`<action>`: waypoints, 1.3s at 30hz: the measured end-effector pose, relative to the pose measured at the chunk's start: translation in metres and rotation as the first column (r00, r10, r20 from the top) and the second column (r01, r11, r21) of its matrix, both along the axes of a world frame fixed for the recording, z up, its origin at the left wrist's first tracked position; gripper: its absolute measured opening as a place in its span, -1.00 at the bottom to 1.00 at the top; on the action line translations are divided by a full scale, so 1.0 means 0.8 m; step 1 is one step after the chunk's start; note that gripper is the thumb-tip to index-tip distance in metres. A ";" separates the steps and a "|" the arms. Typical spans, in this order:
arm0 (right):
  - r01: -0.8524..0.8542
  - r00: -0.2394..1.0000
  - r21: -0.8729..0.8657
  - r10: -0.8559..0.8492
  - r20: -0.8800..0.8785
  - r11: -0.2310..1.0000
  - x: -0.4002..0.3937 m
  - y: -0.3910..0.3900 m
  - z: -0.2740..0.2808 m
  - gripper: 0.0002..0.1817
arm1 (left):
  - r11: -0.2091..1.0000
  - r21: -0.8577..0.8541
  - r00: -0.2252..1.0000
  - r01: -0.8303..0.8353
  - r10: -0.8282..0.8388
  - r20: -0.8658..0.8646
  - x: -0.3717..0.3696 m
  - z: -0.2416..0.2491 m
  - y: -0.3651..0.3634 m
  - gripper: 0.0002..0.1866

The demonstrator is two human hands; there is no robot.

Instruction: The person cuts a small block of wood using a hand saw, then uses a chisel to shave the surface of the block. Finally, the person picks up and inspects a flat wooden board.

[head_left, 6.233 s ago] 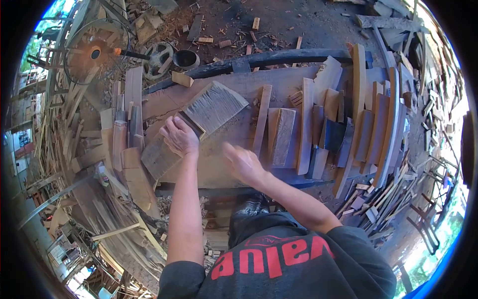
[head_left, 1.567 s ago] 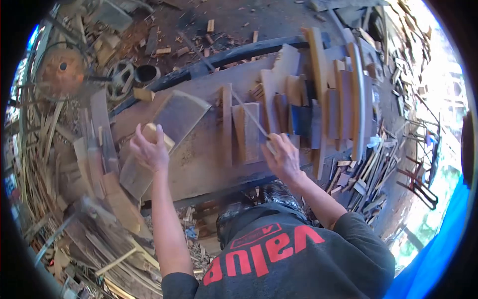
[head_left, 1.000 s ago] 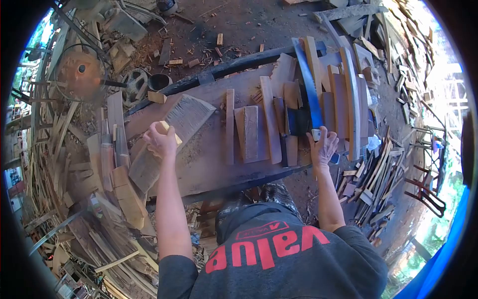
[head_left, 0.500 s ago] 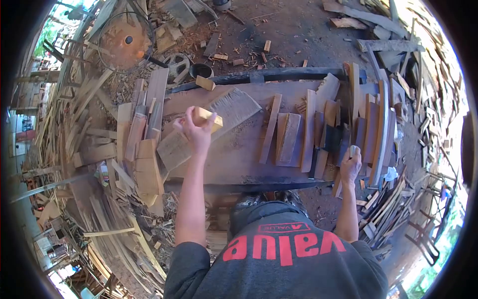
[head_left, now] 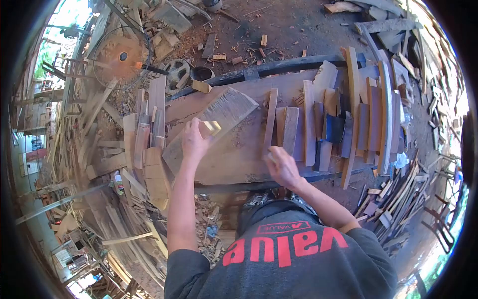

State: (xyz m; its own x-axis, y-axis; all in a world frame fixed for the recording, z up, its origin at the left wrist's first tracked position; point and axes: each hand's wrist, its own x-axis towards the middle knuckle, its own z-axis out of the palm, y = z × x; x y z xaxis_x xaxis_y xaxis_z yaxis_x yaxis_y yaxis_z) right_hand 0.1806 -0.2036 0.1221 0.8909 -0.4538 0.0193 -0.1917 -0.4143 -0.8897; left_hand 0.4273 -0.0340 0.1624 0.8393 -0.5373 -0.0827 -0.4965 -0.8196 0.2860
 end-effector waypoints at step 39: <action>-0.270 0.959 -0.067 0.261 -0.114 0.961 0.152 0.039 -0.038 -0.75 | 0.980 0.151 0.988 -0.133 0.119 0.099 0.008 -0.031 -0.005 -0.37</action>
State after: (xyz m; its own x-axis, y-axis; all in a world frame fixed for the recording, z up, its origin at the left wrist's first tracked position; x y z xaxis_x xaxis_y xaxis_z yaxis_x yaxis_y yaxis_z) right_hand 0.3020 -0.1720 0.0914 0.9781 -0.2015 -0.0520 -0.1540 -0.5327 -0.8321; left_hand 0.4339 -0.0379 0.1377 0.9071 -0.4134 -0.0793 -0.4044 -0.9081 0.1084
